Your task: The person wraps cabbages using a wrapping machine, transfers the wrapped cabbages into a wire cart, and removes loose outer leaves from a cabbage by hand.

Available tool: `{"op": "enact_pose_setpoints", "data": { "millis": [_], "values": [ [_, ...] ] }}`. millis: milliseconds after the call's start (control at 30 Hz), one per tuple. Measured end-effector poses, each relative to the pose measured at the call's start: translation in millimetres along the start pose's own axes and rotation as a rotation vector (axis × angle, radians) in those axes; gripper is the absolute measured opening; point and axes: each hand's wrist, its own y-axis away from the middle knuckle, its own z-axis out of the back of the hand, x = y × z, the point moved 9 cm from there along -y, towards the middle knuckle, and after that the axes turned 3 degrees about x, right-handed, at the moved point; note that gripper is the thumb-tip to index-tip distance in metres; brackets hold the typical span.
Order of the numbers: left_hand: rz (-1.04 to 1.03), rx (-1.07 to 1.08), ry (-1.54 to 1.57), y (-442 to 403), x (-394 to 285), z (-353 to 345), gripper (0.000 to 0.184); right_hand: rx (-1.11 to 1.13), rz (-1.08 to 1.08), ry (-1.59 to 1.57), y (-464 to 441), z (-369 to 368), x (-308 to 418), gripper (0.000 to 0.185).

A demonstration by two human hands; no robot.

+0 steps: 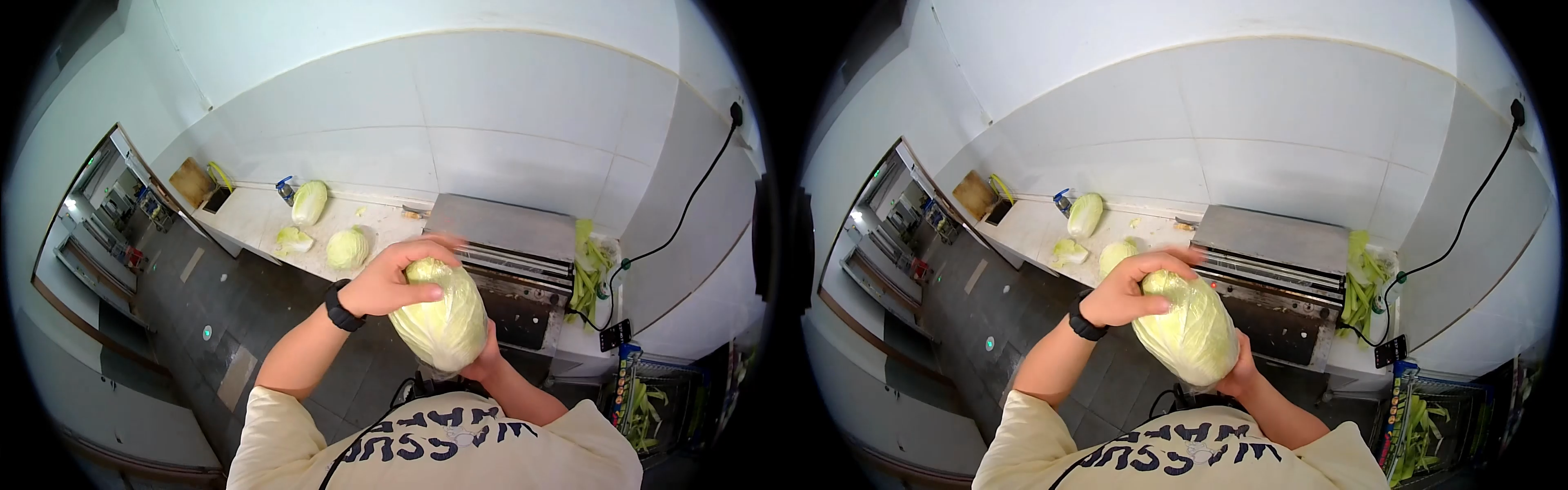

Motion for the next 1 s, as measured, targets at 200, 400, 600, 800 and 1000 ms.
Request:
{"op": "enact_pose_setpoints", "data": {
  "millis": [200, 400, 600, 800, 1000],
  "values": [
    [0.098, -0.114, 0.133, 4, 7, -5, 0.004, 0.01, 0.121, 0.135, -10, -32, 20, 0.083],
    [0.145, -0.299, -0.081, 11, -20, 7, 0.016, -0.031, 0.081, 0.154, -16, 3, 13, 0.082],
    [0.168, -0.457, 0.083, 23, -4, 45, 0.021, -0.045, 0.087, 0.231, -38, -36, 18, 0.08],
    [0.066, -0.737, 0.169, 106, 47, 92, 0.093, -0.098, 0.046, 0.045, -37, -32, 20, 0.074],
    [0.148, -0.585, 0.768, 116, 131, -19, 0.097, -0.133, -0.174, 0.335, -25, -37, 33, 0.069]
  ]
}}
